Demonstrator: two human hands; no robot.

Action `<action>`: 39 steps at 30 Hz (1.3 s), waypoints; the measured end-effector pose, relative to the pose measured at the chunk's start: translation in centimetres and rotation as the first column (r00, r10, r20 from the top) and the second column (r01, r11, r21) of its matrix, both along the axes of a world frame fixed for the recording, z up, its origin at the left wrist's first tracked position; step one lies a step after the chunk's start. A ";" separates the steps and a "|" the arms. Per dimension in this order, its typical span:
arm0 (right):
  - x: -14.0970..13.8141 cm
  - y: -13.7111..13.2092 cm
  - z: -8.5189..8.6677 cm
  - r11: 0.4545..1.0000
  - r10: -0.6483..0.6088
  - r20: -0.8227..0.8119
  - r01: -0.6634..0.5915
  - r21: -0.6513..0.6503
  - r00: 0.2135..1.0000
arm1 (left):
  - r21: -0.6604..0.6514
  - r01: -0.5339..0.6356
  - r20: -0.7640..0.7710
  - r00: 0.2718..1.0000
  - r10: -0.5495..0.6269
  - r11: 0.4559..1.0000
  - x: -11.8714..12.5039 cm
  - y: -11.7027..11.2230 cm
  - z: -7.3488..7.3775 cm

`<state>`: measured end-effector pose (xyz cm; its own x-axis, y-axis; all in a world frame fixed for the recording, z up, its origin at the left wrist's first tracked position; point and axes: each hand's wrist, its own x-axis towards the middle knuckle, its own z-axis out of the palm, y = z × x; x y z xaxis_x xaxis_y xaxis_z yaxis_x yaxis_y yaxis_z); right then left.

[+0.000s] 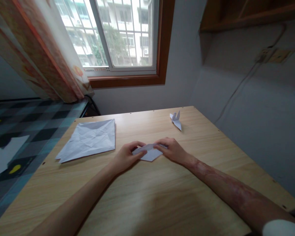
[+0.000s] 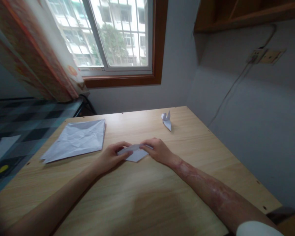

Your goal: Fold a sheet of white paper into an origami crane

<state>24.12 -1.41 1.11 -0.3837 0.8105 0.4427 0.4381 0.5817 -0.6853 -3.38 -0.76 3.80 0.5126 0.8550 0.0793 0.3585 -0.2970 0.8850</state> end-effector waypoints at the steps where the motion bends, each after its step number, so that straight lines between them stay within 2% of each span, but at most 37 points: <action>1: 0.0 0.1 0.0 1.000 -0.017 0.029 0.017 0.000 0.999 | 0.015 -0.015 -0.014 1.000 0.015 1.000 0.1 0.0 -0.1; 7: -0.2 0.3 -0.4 0.995 -0.092 0.263 0.078 0.062 0.960 | 0.229 -0.017 -0.092 0.995 0.040 0.973 0.8 -0.4 -0.6; 11: -0.3 0.4 -0.5 0.983 -0.167 0.312 0.133 0.129 0.935 | 0.429 -0.005 -0.185 0.978 0.093 0.903 0.7 0.0 -1.1; 14: -0.3 0.4 -0.3 0.972 -0.203 0.321 0.151 0.182 0.925 | 0.524 0.004 -0.235 0.962 0.140 0.852 0.6 0.2 -1.5; 17: -0.3 0.3 -0.1 0.966 -0.215 0.315 0.154 0.207 0.924 | 0.554 0.022 -0.274 0.949 0.157 0.832 0.5 0.2 -1.9; 20: -0.4 0.2 0.1 0.967 -0.210 0.297 0.154 0.201 0.931 | 0.579 -0.009 -0.237 0.955 0.179 0.815 0.5 0.1 -2.1; 24: -0.4 -0.2 0.3 0.957 -0.201 0.297 0.122 0.265 0.933 | 0.621 -0.022 -0.210 0.958 0.193 0.783 0.6 -0.4 -1.8; 29: -0.2 -0.2 0.2 0.937 -0.107 0.350 -0.024 0.348 0.931 | 0.683 0.097 -0.329 0.926 0.186 0.724 0.9 -0.7 -1.1; 32: -0.1 0.0 0.1 0.947 -0.041 0.366 -0.080 0.311 0.930 | 0.664 0.138 -0.366 0.917 0.158 0.735 0.9 -0.7 -0.9; 35: -0.2 0.0 0.2 0.956 -0.019 0.339 -0.082 0.281 0.941 | 0.647 0.112 -0.352 0.921 0.164 0.754 0.9 -0.9 -0.7; 39: -0.3 -0.5 0.6 0.958 -0.007 0.322 -0.086 0.274 0.947 | 0.648 0.121 -0.343 0.928 0.147 0.752 0.9 -1.1 -0.6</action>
<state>23.78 -1.96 1.70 -0.5703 0.6520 0.4995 0.5776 0.7508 -0.3204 -2.50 -1.85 3.19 0.6068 0.6674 0.4317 0.6093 -0.7393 0.2866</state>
